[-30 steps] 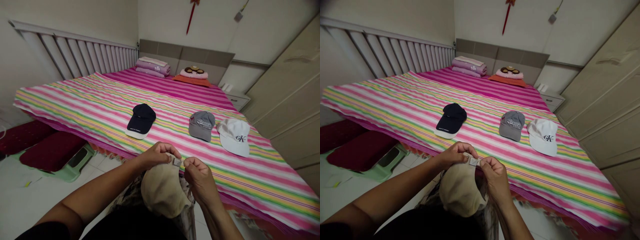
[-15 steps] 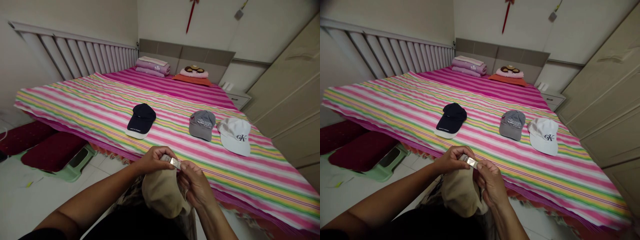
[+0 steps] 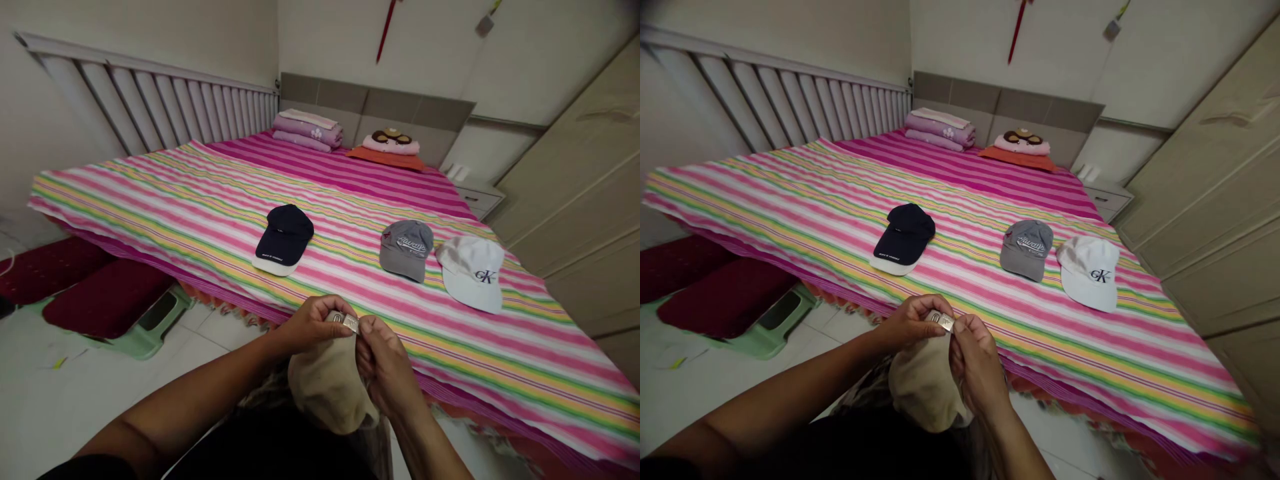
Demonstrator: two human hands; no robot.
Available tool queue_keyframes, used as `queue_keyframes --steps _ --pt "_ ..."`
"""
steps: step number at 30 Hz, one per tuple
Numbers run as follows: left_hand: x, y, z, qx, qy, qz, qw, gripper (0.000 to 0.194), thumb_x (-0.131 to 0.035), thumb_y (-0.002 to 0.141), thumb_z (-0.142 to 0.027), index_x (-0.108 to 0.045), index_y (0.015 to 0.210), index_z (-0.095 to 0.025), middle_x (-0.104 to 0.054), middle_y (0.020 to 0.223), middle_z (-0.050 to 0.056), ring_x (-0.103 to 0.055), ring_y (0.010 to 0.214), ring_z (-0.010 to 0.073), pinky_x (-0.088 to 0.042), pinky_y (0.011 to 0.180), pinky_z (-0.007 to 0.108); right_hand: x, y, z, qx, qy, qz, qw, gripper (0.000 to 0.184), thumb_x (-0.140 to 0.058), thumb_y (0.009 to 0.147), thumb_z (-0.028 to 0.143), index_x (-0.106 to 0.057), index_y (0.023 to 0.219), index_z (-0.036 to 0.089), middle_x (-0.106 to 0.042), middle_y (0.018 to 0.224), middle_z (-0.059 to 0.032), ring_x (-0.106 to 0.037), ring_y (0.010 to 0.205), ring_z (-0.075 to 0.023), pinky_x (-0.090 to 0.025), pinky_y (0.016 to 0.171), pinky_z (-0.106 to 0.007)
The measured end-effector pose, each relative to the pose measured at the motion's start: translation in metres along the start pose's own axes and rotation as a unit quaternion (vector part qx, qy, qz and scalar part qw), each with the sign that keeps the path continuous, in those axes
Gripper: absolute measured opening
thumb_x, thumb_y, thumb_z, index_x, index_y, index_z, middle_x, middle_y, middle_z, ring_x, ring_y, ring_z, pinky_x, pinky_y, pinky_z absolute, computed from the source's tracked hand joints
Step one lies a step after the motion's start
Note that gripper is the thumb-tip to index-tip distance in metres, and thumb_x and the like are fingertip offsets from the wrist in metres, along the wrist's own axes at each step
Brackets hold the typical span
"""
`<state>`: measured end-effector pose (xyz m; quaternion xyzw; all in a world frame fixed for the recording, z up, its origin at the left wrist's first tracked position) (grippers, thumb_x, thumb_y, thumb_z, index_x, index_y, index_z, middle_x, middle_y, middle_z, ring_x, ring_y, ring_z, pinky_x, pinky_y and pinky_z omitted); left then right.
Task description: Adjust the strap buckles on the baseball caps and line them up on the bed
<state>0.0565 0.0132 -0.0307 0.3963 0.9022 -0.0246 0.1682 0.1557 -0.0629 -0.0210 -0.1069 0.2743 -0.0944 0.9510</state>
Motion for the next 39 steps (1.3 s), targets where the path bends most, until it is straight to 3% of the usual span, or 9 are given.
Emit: queue_keyframes --steps 4,25,39 --pt "0.001 0.000 0.001 0.004 -0.009 0.001 1.000 0.027 -0.073 0.059 -0.021 -0.060 0.081 -0.012 -0.056 0.070 -0.001 -0.048 0.063 0.0072 -0.036 0.060 0.019 0.002 0.000 -0.001 0.003 -0.013 0.003 1.000 0.025 -0.061 0.071 0.033 -0.040 0.066 0.021 -0.039 0.045 0.0101 -0.021 0.032 -0.0016 -0.015 0.032 -0.013" --pt "-0.001 -0.003 0.002 -0.002 -0.059 -0.018 0.998 0.023 -0.073 0.057 -0.015 -0.063 0.078 -0.012 -0.060 0.067 -0.001 -0.052 0.061 0.0077 -0.039 0.061 0.020 0.000 0.001 -0.008 0.027 0.014 -0.028 0.999 0.027 -0.064 0.070 0.033 -0.043 0.061 0.018 -0.035 0.044 0.0099 -0.020 0.035 -0.0027 -0.015 0.033 -0.015" --pt "0.000 -0.001 0.011 -0.023 -0.121 -0.040 0.992 0.024 -0.075 0.054 -0.014 -0.064 0.075 -0.014 -0.063 0.074 0.001 -0.056 0.067 0.0092 -0.041 0.065 0.021 -0.002 -0.001 -0.007 0.026 0.030 -0.006 0.999 0.027 -0.062 0.072 0.032 -0.042 0.060 0.018 -0.034 0.045 0.0097 -0.019 0.035 -0.0023 -0.015 0.033 -0.015"
Point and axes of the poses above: each hand's wrist, its own y-axis towards the middle knuckle, its own x-axis out of the back of the hand, z = x × y, the point moved 3 cm from there along y, towards the middle knuckle
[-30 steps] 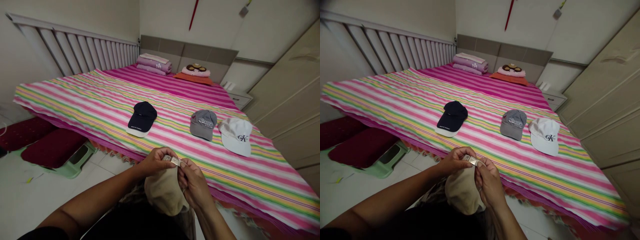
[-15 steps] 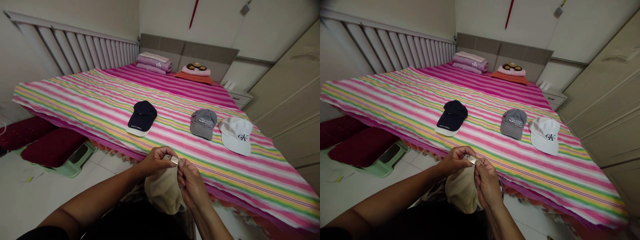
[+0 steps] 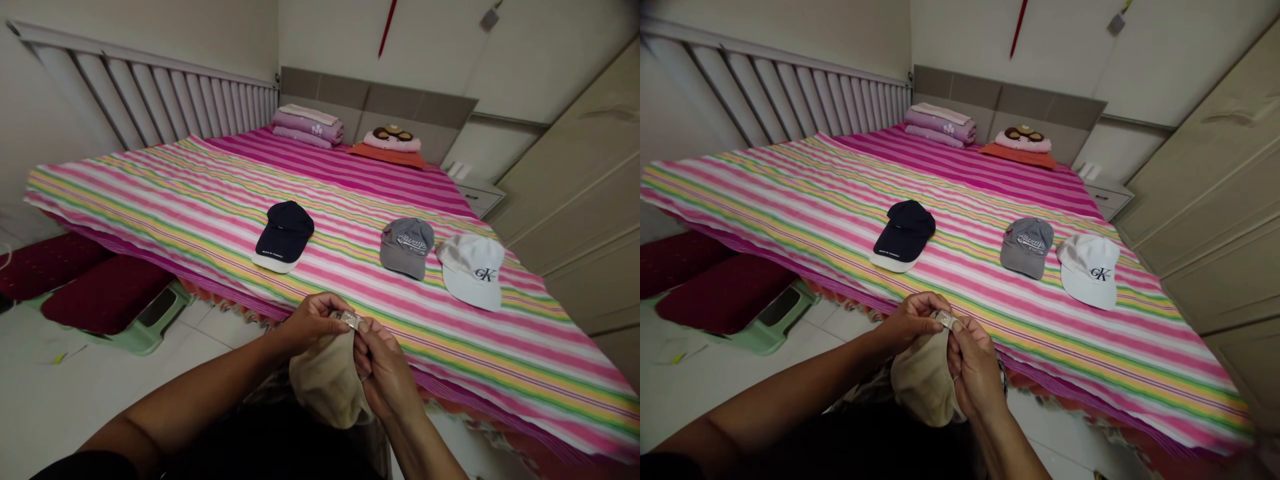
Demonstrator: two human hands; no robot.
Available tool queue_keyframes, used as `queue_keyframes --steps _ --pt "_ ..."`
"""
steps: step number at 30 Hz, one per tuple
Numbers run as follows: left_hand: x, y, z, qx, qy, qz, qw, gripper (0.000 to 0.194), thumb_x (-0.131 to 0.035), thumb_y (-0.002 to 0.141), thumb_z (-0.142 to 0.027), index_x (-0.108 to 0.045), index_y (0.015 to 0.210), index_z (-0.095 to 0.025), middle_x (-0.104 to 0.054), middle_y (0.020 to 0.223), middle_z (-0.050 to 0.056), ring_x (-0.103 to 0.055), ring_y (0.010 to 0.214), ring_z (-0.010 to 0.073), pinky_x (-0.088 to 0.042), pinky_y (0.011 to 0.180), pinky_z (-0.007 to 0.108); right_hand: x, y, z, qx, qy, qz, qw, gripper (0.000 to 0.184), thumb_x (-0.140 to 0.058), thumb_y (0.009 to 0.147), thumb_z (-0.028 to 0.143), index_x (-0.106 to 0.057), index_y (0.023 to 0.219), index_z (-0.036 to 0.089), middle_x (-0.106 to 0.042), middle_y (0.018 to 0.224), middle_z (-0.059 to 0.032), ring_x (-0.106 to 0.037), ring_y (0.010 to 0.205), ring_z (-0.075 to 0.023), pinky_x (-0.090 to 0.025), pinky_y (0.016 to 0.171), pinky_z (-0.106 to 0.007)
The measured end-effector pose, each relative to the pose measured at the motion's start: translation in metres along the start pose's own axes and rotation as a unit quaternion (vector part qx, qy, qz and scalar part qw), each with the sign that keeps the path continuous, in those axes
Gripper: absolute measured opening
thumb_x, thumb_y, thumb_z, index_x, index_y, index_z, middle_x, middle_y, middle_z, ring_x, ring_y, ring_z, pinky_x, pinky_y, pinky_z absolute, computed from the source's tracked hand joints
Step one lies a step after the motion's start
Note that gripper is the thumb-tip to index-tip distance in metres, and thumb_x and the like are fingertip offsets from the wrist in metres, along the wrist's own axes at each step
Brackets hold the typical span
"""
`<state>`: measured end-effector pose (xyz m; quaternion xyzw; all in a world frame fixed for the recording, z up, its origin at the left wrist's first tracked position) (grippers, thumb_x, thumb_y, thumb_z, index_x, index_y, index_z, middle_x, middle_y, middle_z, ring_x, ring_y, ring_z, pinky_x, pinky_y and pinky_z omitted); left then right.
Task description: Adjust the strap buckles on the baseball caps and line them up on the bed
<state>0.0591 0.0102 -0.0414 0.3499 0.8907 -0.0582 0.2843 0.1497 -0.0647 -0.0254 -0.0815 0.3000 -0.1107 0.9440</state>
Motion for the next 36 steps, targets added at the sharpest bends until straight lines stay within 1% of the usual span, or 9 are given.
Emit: queue_keyframes --steps 7,15,20,23,26,28,33,34,36 --pt "0.000 0.000 -0.002 0.009 0.011 0.003 1.000 0.025 -0.077 0.052 -0.014 -0.064 0.073 -0.013 -0.062 0.073 0.001 -0.055 0.067 0.0093 -0.041 0.066 0.022 0.000 0.000 0.000 0.004 -0.024 -0.024 0.999 0.028 -0.065 0.069 0.034 -0.043 0.062 0.018 -0.036 0.044 0.0102 -0.021 0.034 -0.0020 -0.014 0.034 -0.015" --pt "0.002 -0.002 0.009 0.051 -0.065 -0.035 0.996 0.027 -0.078 0.050 -0.017 -0.064 0.072 -0.012 -0.063 0.069 0.001 -0.055 0.061 0.0084 -0.041 0.062 0.021 0.003 0.002 -0.003 0.013 -0.090 -0.048 0.995 0.024 -0.063 0.070 0.034 -0.045 0.065 0.019 -0.043 0.043 0.0091 -0.024 0.031 -0.0020 -0.015 0.033 -0.015" --pt "0.001 -0.004 0.014 0.077 -0.141 -0.043 0.986 0.030 -0.079 0.047 -0.017 -0.061 0.070 -0.012 -0.063 0.067 0.000 -0.057 0.060 0.0096 -0.043 0.062 0.023 0.011 0.004 -0.001 0.071 -0.175 -0.045 0.981 0.015 -0.055 0.077 0.034 -0.045 0.075 0.022 -0.045 0.044 0.0088 -0.035 0.035 -0.0065 -0.027 0.036 -0.017" --pt "0.000 -0.004 0.014 0.077 -0.162 -0.041 0.983 0.030 -0.079 0.047 -0.016 -0.060 0.070 -0.012 -0.063 0.067 0.000 -0.058 0.060 0.0094 -0.044 0.063 0.023 0.015 0.000 0.009 0.177 -0.306 -0.071 0.933 0.015 -0.060 0.073 0.029 -0.051 0.082 0.023 -0.055 0.060 0.0044 -0.048 0.047 -0.0105 -0.038 0.045 -0.022" --pt "0.001 -0.004 0.014 0.076 -0.170 -0.033 0.982 0.029 -0.079 0.048 -0.016 -0.060 0.071 -0.012 -0.063 0.067 0.000 -0.058 0.060 0.0093 -0.044 0.063 0.022 0.013 -0.005 0.019 0.299 -0.458 -0.070 0.834 0.014 -0.063 0.069 0.022 -0.060 0.082 0.023 -0.063 0.075 -0.0015 -0.056 0.066 -0.0170 -0.043 0.062 -0.029" --pt "0.001 -0.004 0.014 0.077 -0.168 -0.033 0.982 0.030 -0.079 0.048 -0.016 -0.060 0.071 -0.012 -0.063 0.067 0.000 -0.058 0.061 0.0096 -0.044 0.063 0.023 0.010 -0.008 0.023 0.349 -0.502 -0.068 0.788 0.012 -0.062 0.069 0.020 -0.063 0.081 0.023 -0.065 0.075 -0.0031 -0.058 0.070 -0.0193 -0.044 0.066 -0.031" --pt "0.001 -0.004 0.015 0.081 -0.156 -0.038 0.984 0.031 -0.080 0.046 -0.016 -0.060 0.070 -0.012 -0.063 0.065 0.000 -0.058 0.060 0.0095 -0.045 0.062 0.023 0.007 -0.010 0.025 0.394 -0.528 -0.062 0.750 0.014 -0.060 0.070 0.018 -0.065 0.082 0.024 -0.066 0.073 -0.0030 -0.059 0.065 -0.0186 -0.045 0.063 -0.031" --pt "0.001 -0.004 0.015 0.081 -0.152 -0.037 0.984 0.031 -0.080 0.047 -0.016 -0.060 0.070 -0.012 -0.063 0.065 0.000 -0.058 0.059 0.0093 -0.045 0.062 0.023 0.007 -0.010 0.024 0.392 -0.525 -0.066 0.752 0.013 -0.060 0.070 0.018 -0.065 0.080 0.024 -0.066 0.072 -0.0028 -0.059 0.064 -0.0184 -0.045 0.062 -0.030" --pt "0.002 -0.005 0.015 0.080 -0.139 -0.035 0.986 0.031 -0.080 0.047 -0.017 -0.060 0.071 -0.013 -0.063 0.065 0.000 -0.058 0.058 0.0092 -0.044 0.061 0.023 0.010 -0.008 0.022 0.363 -0.508 -0.079 0.777 0.009 -0.061 0.071 0.020 -0.064 0.078 0.024 -0.065 0.069 -0.0023 -0.058 0.063 -0.0180 -0.044 0.062 -0.030"
Point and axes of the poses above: each hand's wrist, its own y-axis towards the middle knuckle, its own x-axis out of the back of the hand, z = x × y, the point moved 3 cm from there along y, towards the middle knuckle
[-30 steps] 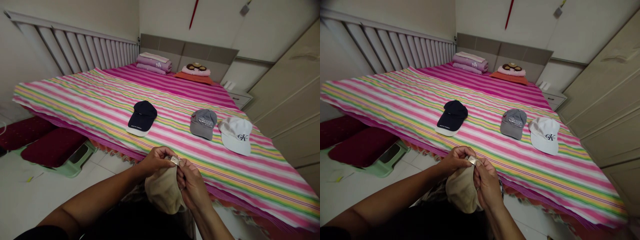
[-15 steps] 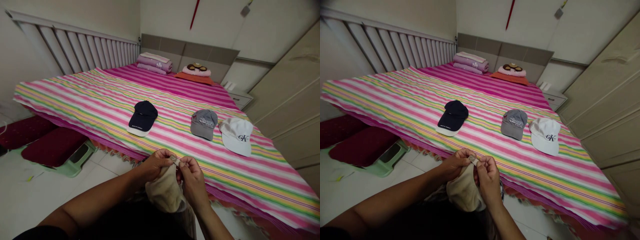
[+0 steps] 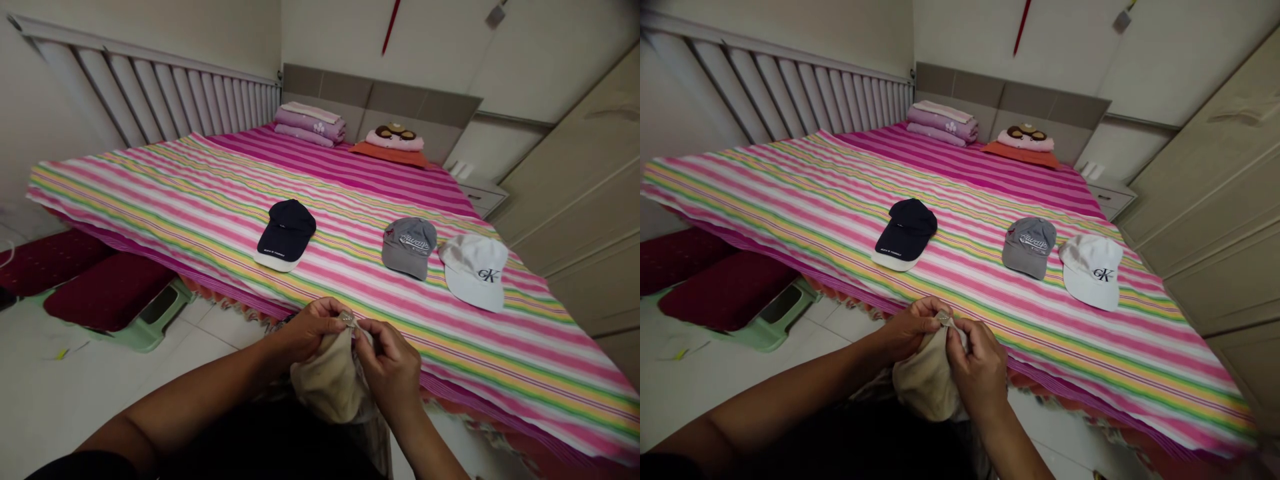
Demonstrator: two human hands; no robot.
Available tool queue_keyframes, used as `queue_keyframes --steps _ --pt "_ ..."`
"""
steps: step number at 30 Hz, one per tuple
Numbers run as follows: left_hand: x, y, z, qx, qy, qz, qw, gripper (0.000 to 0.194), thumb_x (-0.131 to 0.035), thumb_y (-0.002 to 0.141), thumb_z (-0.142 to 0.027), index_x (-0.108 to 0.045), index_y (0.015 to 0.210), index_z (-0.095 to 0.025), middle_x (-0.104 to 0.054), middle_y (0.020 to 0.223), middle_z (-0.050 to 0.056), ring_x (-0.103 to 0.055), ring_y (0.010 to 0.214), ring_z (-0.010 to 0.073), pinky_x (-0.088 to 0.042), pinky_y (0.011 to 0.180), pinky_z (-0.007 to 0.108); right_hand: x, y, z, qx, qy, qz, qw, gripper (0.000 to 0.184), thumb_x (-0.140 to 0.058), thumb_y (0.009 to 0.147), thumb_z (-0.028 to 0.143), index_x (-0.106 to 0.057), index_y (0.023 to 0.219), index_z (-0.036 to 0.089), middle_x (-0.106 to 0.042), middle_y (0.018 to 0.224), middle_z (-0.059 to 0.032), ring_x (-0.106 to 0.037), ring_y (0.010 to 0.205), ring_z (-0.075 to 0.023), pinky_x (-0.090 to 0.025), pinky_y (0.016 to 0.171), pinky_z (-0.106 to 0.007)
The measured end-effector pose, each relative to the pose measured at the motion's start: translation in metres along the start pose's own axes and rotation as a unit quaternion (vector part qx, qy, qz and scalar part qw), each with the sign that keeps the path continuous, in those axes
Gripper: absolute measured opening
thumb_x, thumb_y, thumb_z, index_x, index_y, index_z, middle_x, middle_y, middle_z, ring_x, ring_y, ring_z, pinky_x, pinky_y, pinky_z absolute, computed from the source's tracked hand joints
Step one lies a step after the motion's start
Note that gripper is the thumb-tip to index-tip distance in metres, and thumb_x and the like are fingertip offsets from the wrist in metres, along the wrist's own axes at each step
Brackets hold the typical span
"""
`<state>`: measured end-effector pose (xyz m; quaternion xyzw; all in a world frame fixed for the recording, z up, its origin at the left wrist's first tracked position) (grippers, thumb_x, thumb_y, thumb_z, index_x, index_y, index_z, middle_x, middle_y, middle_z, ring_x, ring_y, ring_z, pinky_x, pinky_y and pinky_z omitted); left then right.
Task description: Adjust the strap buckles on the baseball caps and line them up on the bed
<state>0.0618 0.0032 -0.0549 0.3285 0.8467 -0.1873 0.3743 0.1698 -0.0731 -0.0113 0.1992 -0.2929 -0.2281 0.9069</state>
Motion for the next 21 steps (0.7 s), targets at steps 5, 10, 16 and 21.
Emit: queue_keyframes --steps 5,10,16,21 --pt "0.001 -0.001 0.000 -0.018 0.029 0.004 0.999 0.030 -0.080 0.048 -0.018 -0.061 0.071 -0.013 -0.063 0.069 0.000 -0.057 0.061 0.0091 -0.043 0.062 0.022 -0.005 -0.005 -0.010 -0.164 0.112 0.035 0.979 0.008 -0.062 0.070 0.027 -0.061 0.075 0.021 -0.061 0.062 -0.0006 -0.052 0.052 -0.0132 -0.040 0.048 -0.024" --pt "0.002 -0.001 0.001 -0.031 0.057 0.007 0.998 0.028 -0.079 0.050 -0.020 -0.066 0.074 -0.015 -0.061 0.075 0.002 -0.056 0.067 0.0099 -0.043 0.067 0.024 -0.012 -0.006 -0.009 -0.298 0.300 0.062 0.904 0.019 -0.069 0.063 0.030 -0.057 0.069 0.018 -0.051 0.044 0.0052 -0.042 0.036 -0.0072 -0.032 0.037 -0.019" --pt "0.002 -0.007 -0.011 -0.112 0.218 -0.019 0.969 0.028 -0.075 0.055 -0.020 -0.071 0.082 -0.018 -0.055 0.083 0.003 -0.051 0.082 0.0135 -0.040 0.075 0.025 -0.018 -0.009 -0.012 -0.398 0.421 0.090 0.810 0.019 -0.072 0.060 0.024 -0.056 0.067 0.016 -0.052 0.044 0.0053 -0.042 0.038 -0.0065 -0.033 0.039 -0.018" --pt "0.005 -0.013 -0.003 0.008 0.167 -0.072 0.983 0.031 -0.074 0.058 -0.026 -0.069 0.086 -0.015 -0.063 0.074 0.003 -0.054 0.066 0.0108 -0.041 0.065 0.025 -0.021 -0.014 -0.020 -0.371 0.387 0.067 0.842 0.016 -0.072 0.060 0.023 -0.058 0.065 0.016 -0.053 0.048 0.0047 -0.044 0.041 -0.0068 -0.035 0.041 -0.018"
Point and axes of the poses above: each hand's wrist, its own y-axis towards the middle knuckle, its own x-axis out of the back of the hand, z = x × y, the point moved 3 cm from there along y, towards the middle knuckle
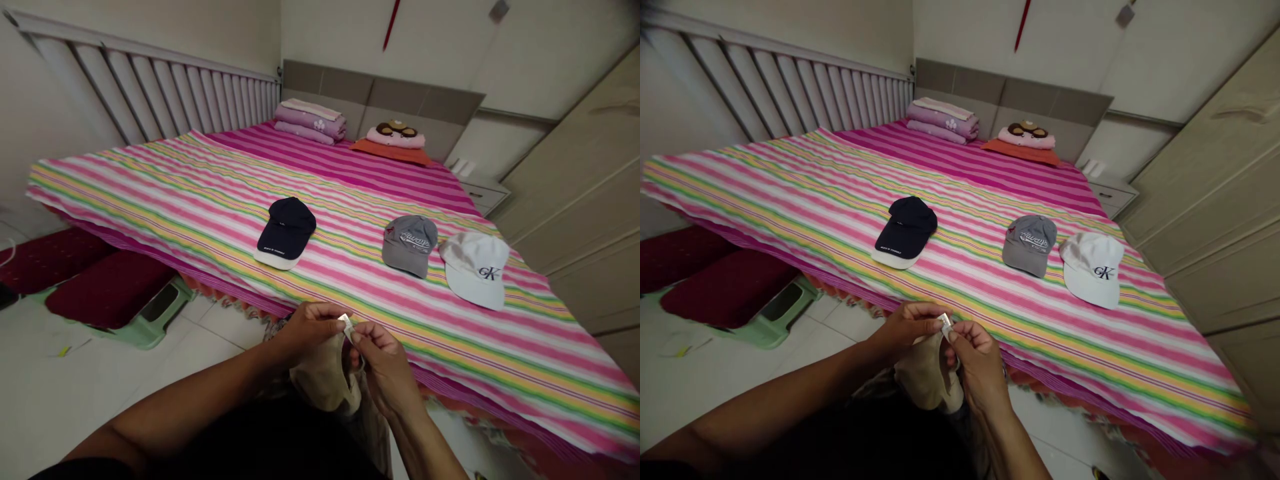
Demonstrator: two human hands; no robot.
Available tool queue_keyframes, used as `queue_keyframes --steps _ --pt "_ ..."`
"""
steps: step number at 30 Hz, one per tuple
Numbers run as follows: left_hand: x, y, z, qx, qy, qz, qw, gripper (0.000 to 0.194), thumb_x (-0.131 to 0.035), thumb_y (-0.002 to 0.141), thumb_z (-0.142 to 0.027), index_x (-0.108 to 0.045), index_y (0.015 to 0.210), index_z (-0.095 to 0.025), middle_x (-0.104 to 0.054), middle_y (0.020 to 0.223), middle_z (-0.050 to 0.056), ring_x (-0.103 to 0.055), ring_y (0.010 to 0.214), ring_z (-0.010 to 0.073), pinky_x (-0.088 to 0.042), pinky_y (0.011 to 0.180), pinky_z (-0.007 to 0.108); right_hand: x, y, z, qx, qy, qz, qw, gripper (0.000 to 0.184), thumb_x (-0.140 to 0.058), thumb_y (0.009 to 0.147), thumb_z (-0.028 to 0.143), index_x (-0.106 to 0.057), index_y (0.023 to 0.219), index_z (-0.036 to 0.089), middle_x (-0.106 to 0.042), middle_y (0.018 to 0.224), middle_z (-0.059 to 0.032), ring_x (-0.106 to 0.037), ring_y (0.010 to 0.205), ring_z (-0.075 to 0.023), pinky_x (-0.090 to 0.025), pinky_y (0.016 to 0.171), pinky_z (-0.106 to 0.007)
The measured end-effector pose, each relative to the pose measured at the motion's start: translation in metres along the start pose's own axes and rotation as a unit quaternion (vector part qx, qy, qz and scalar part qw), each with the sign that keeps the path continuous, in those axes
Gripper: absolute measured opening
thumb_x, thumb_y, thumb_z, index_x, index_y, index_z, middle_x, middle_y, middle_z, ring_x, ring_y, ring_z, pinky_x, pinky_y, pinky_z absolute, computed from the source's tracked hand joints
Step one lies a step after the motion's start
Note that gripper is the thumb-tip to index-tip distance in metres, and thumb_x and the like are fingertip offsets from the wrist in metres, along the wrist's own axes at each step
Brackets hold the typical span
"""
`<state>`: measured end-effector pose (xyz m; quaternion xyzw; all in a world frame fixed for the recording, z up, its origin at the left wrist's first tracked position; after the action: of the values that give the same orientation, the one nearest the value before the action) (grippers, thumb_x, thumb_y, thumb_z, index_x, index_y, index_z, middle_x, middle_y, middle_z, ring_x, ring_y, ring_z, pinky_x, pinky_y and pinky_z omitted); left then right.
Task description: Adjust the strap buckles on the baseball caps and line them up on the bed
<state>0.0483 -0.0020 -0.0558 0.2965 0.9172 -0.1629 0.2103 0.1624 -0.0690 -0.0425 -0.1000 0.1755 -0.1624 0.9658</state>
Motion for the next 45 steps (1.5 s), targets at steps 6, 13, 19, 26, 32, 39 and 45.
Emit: queue_keyframes --steps 6,13,19,26,32,39,45 --pt "0.000 -0.002 0.001 0.078 -0.061 -0.038 0.994 0.031 -0.080 0.045 -0.019 -0.069 0.072 -0.011 -0.065 0.061 0.003 -0.056 0.055 0.0095 -0.042 0.061 0.023 0.004 0.005 -0.008 0.041 -0.047 -0.016 0.998 0.015 -0.069 0.064 0.025 -0.059 0.067 0.016 -0.052 0.049 0.0052 -0.044 0.042 -0.0058 -0.034 0.040 -0.017" --pt "-0.007 -0.010 -0.028 0.071 -0.051 -0.009 0.996 0.026 -0.078 0.049 -0.018 -0.070 0.072 -0.010 -0.067 0.062 0.004 -0.060 0.054 0.0108 -0.045 0.061 0.023 -0.005 0.005 0.021 0.067 -0.087 0.013 0.994 0.013 -0.070 0.062 0.025 -0.060 0.063 0.016 -0.051 0.047 0.0055 -0.040 0.038 -0.0045 -0.030 0.037 -0.016" --pt "-0.008 -0.014 -0.034 0.070 -0.059 0.004 0.996 0.025 -0.077 0.050 -0.017 -0.070 0.073 -0.011 -0.067 0.064 0.004 -0.062 0.058 0.0104 -0.047 0.064 0.022 -0.005 0.004 0.034 0.030 -0.084 0.063 0.994 0.014 -0.069 0.062 0.022 -0.064 0.073 0.016 -0.060 0.057 0.0019 -0.052 0.046 -0.0076 -0.041 0.047 -0.019" --pt "-0.009 -0.012 -0.029 0.066 -0.027 0.016 0.997 0.022 -0.075 0.051 -0.014 -0.066 0.070 -0.010 -0.063 0.057 0.001 -0.058 0.051 0.0082 -0.045 0.058 0.021 -0.010 0.003 0.033 0.052 -0.091 0.075 0.992 0.021 -0.071 0.060 0.023 -0.052 0.066 0.017 -0.052 0.053 0.0058 -0.051 0.044 -0.0077 -0.038 0.044 -0.019" --pt "-0.004 -0.009 -0.031 0.051 -0.028 -0.010 0.998 0.021 -0.074 0.050 -0.014 -0.064 0.068 -0.010 -0.062 0.055 0.001 -0.057 0.050 0.0089 -0.043 0.056 0.021 -0.008 0.003 0.027 0.015 -0.126 0.111 0.986 0.023 -0.065 0.067 0.037 -0.055 0.071 0.016 -0.054 0.059 0.0026 -0.050 0.049 -0.0087 -0.038 0.049 -0.021" --pt "-0.004 -0.009 -0.028 0.066 -0.024 -0.009 0.998 0.021 -0.074 0.051 -0.015 -0.064 0.068 -0.009 -0.063 0.057 0.003 -0.057 0.050 0.0087 -0.044 0.057 0.022 -0.006 0.005 0.026 0.049 -0.192 0.082 0.977 0.023 -0.059 0.071 0.034 -0.050 0.060 0.016 -0.042 0.042 0.0070 -0.033 0.039 -0.0056 -0.025 0.041 -0.020" --pt "-0.006 -0.009 -0.031 0.043 -0.026 -0.008 0.999 0.018 -0.072 0.052 -0.014 -0.063 0.068 -0.010 -0.062 0.052 0.002 -0.056 0.047 0.0080 -0.042 0.053 0.019 -0.011 0.006 0.028 0.050 -0.151 0.087 0.984 0.022 -0.061 0.069 0.033 -0.050 0.060 0.017 -0.040 0.041 0.0080 -0.031 0.037 -0.0049 -0.021 0.039 -0.020"
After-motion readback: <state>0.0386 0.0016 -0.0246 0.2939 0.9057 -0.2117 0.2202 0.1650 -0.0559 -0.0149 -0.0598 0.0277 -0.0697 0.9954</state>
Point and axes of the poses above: each hand's wrist, its own y-axis towards the middle knuckle, its own x-axis out of the back of the hand, z = x × y, the point moved 3 cm from there along y, towards the middle knuckle
